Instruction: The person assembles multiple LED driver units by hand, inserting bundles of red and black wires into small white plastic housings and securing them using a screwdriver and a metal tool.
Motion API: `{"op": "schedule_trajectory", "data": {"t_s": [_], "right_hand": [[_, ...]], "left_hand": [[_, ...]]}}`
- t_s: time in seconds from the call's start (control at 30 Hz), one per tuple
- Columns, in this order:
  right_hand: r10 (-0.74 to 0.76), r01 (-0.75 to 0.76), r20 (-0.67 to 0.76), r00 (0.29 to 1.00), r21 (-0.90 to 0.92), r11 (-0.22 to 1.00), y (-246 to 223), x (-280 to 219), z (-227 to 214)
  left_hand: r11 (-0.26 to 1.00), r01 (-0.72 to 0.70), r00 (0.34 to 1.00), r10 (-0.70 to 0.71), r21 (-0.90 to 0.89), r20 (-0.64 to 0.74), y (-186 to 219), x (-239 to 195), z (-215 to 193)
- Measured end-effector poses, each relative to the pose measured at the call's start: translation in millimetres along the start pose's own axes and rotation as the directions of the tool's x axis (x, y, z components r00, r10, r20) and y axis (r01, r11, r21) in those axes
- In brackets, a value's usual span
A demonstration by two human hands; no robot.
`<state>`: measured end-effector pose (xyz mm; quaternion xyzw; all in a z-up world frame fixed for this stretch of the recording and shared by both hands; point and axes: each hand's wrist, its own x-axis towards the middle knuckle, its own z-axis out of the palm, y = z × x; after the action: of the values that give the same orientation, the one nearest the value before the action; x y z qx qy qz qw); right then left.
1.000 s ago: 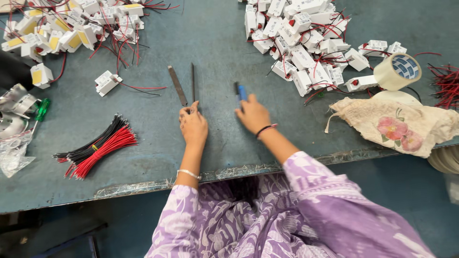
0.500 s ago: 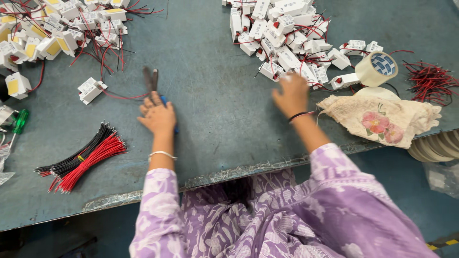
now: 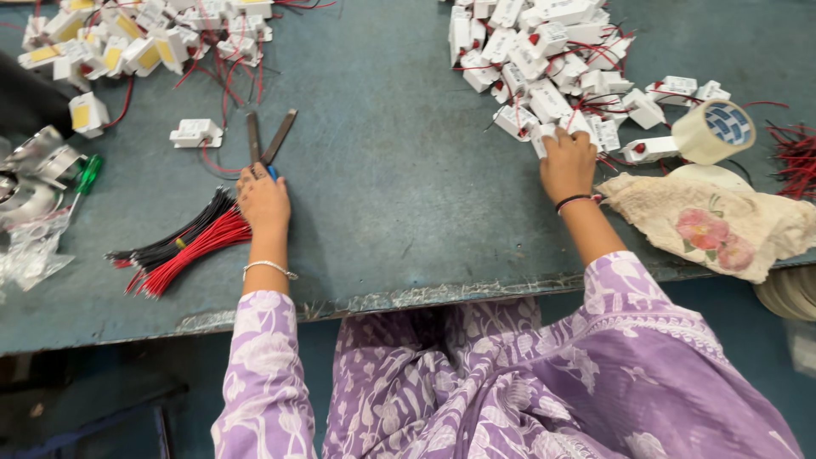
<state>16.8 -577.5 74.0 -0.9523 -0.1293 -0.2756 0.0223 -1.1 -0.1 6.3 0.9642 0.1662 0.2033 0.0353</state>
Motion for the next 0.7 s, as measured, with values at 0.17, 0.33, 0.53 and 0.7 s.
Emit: {"op": "schedule_trajectory", "data": {"t_s": [0.17, 0.33, 0.53, 0.7], "right_hand": [[0.064, -0.065, 0.036, 0.997, 0.029, 0.997, -2.3, 6.4, 7.9], [0.074, -0.056, -0.057, 0.996, 0.274, 0.96, 5.6, -2.9, 8.0], [0.077, -0.04, -0.086, 0.993, 0.37, 0.928, -0.3, -15.9, 10.9], [-0.042, 0.056, -0.037, 0.998, 0.588, 0.807, -39.1, -35.0, -15.3]], "left_hand": [[0.996, 0.084, 0.979, -0.082, 0.0, 0.185, 13.5, 1.7, -21.4], [0.997, 0.057, 0.992, -0.063, 0.056, 0.107, 40.8, -22.4, -8.7], [0.999, 0.029, 0.996, -0.03, 0.023, 0.079, 51.5, -82.0, -18.5], [0.996, -0.037, 0.999, 0.037, -0.086, -0.009, 36.6, -108.7, -57.6]]}}
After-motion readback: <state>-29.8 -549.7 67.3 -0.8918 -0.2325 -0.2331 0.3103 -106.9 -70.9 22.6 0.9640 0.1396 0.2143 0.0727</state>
